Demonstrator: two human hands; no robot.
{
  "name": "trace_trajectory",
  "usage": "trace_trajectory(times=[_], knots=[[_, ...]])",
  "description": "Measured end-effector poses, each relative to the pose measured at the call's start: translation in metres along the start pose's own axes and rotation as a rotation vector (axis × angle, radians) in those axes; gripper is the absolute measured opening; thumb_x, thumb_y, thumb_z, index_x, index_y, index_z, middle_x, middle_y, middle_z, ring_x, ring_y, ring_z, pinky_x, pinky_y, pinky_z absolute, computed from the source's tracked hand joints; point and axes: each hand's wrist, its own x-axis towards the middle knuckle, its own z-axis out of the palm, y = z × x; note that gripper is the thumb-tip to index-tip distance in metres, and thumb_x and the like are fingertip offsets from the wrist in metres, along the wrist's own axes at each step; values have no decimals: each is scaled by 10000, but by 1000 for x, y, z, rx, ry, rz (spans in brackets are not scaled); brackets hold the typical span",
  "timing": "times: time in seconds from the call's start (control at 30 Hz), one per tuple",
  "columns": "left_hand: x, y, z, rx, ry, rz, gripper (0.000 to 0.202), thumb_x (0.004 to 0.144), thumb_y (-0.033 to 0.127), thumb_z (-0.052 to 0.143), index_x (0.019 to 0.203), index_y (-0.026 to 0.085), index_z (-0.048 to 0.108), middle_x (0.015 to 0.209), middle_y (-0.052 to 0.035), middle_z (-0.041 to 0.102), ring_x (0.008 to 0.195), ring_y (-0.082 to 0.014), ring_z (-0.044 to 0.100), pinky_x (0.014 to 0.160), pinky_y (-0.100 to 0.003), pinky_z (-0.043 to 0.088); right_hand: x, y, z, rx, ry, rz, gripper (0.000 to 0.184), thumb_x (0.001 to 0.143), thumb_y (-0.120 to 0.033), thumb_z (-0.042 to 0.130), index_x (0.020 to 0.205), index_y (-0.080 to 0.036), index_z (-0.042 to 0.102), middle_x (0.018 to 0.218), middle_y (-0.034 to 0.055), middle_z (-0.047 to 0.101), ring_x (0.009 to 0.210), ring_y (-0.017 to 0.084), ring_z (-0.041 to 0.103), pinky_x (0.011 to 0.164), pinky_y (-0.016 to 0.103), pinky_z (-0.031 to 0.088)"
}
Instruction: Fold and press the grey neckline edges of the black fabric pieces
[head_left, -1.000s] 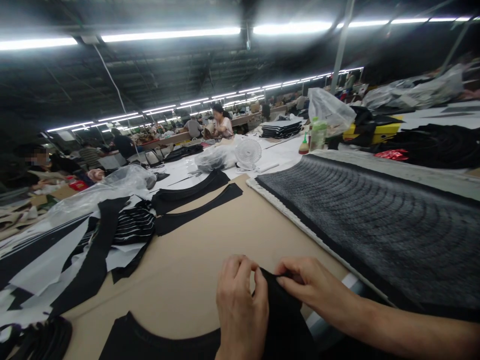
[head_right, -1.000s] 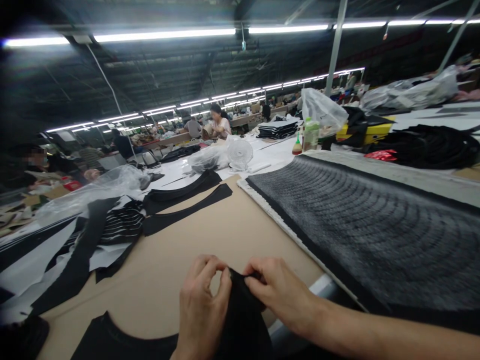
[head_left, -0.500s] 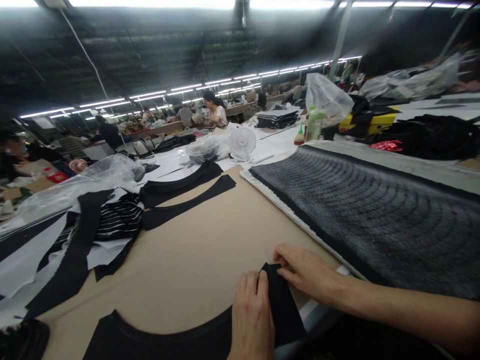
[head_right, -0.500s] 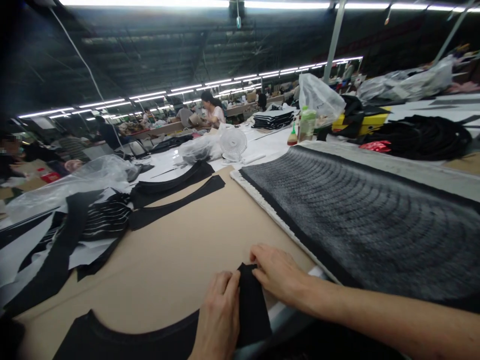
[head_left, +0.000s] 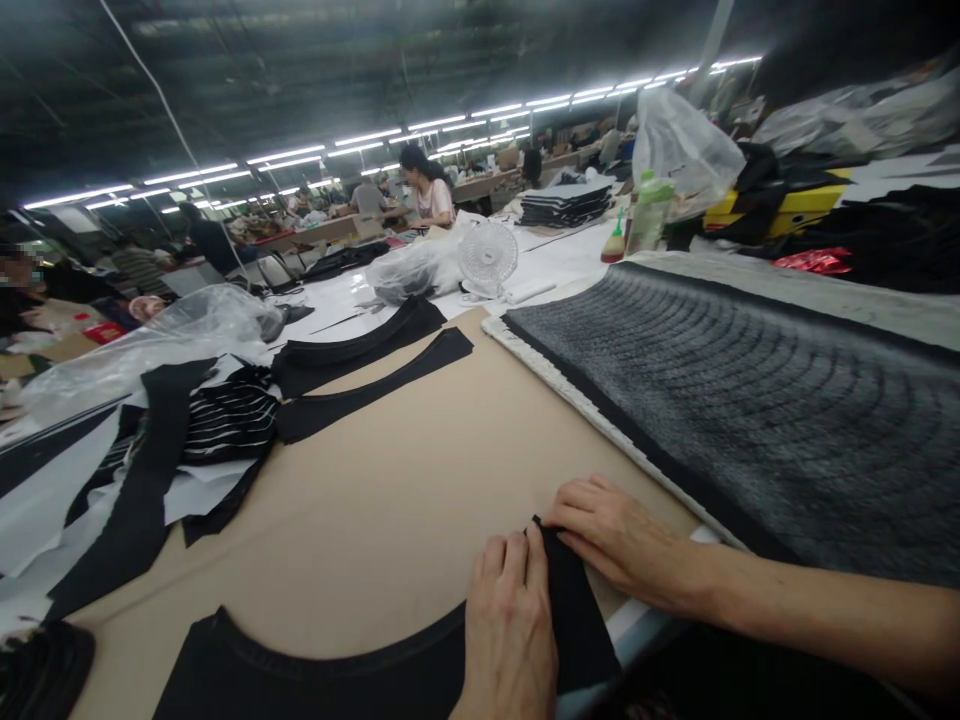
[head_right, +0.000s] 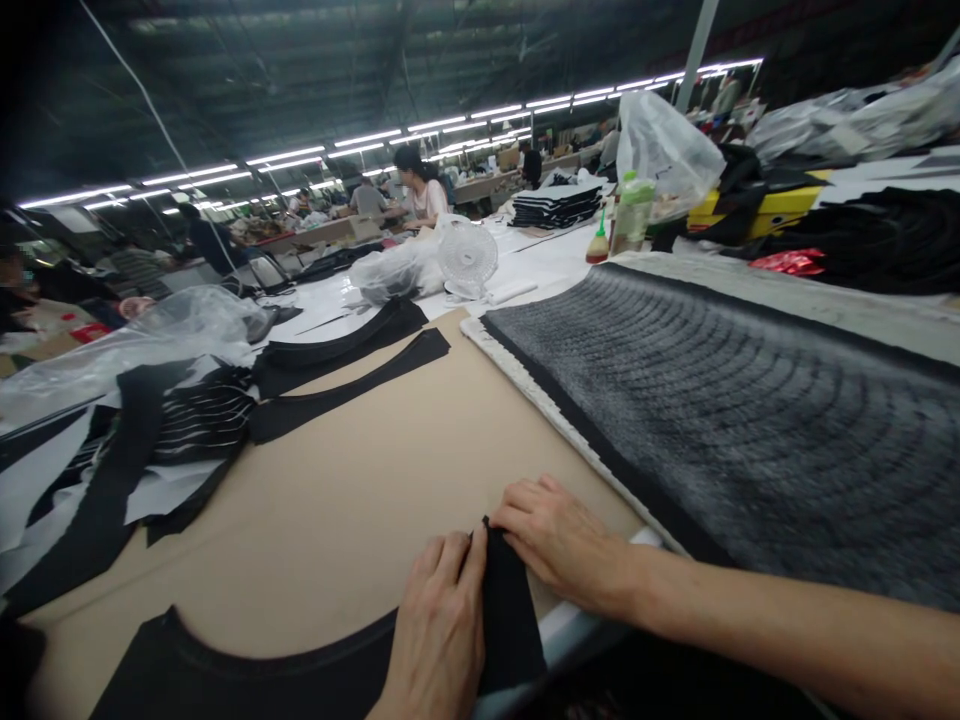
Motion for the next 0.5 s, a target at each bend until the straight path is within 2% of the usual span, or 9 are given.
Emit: trace_trajectory(times=[0.13,0.27,0.5], knots=[[0,1,4,89,42,11,599,715,-30,537,1307,59,520,1034,-90,631,874,-242,532,751,-379,489,-3,0,0,-16,-10,-29,298,952,-120,380,1085,-153,645,911,84,586,842,201,499,802,364,385],[0,4,7,155,53,11,617,693,-31,544,1300,80,535,1046,-89,627,883,-244,523,764,-381,476,-5,2,1,-21,4,-44,308,958,-122,370,1095,-147,644,922,90,584,849,200,495,800,364,389],[2,3,4,175,50,40,603,702,8,555,1302,74,538,1034,-89,632,851,-231,508,740,-358,468,-12,2,2,-20,36,-55,323,950,-112,365,1125,-151,633,956,100,590,874,206,497,819,371,399]])
